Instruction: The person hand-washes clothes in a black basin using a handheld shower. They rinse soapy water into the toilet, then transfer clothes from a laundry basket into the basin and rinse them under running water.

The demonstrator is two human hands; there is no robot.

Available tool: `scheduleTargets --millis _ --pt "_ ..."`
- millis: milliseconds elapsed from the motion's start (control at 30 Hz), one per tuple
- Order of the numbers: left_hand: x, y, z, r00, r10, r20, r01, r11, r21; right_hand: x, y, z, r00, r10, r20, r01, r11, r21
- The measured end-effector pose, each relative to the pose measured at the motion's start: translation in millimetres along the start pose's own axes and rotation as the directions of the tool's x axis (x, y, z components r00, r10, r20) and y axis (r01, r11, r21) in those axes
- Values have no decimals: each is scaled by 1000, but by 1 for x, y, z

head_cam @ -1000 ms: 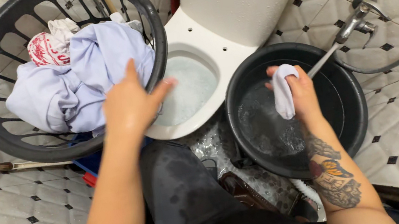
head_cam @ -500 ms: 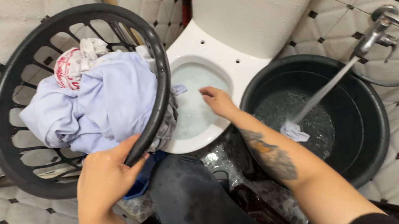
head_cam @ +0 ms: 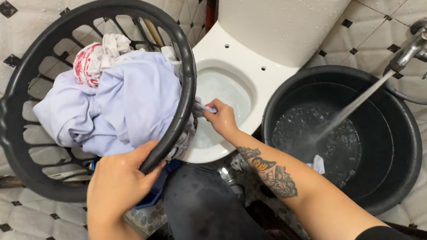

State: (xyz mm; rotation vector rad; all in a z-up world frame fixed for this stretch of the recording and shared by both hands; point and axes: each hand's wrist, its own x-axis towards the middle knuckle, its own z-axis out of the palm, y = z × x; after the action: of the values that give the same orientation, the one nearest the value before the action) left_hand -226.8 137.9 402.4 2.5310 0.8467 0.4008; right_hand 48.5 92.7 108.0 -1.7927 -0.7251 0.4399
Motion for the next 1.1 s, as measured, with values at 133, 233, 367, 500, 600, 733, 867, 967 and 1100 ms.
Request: scheduleTargets --millis 133,233,367,500,600,733,867,967,1100 --pt "-7 -7 -9 997 34 -62 -36 999 -34 -10 10 -2 997 29 74 -40 989 139" --pt "-10 -1 -7 997 -69 -41 70 998 6 -3 28 -7 972 138 191 -203 903 378" --pt "-11 30 12 937 64 -344 42 956 292 5 41 -8 922 241 302 -380 709 595" --pt "3 59 48 872 168 -459 23 925 380 1 39 -8 891 306 334 -453 572 684" --pt "7 57 56 877 201 -437 -37 934 355 2 31 -2 884 320 342 -468 595 654" --pt "-5 52 56 846 256 -468 -121 947 299 10 28 1 906 250 341 -396 785 477" --pt "-11 52 59 842 212 -497 -68 954 292 3 32 -13 943 164 289 -224 956 188" --pt "-7 45 53 802 217 -557 4 930 369 -7 19 -30 957 149 248 -178 979 98" --pt "-15 25 43 796 179 -578 51 932 358 -39 -3 -46 984 66 164 -74 996 42"
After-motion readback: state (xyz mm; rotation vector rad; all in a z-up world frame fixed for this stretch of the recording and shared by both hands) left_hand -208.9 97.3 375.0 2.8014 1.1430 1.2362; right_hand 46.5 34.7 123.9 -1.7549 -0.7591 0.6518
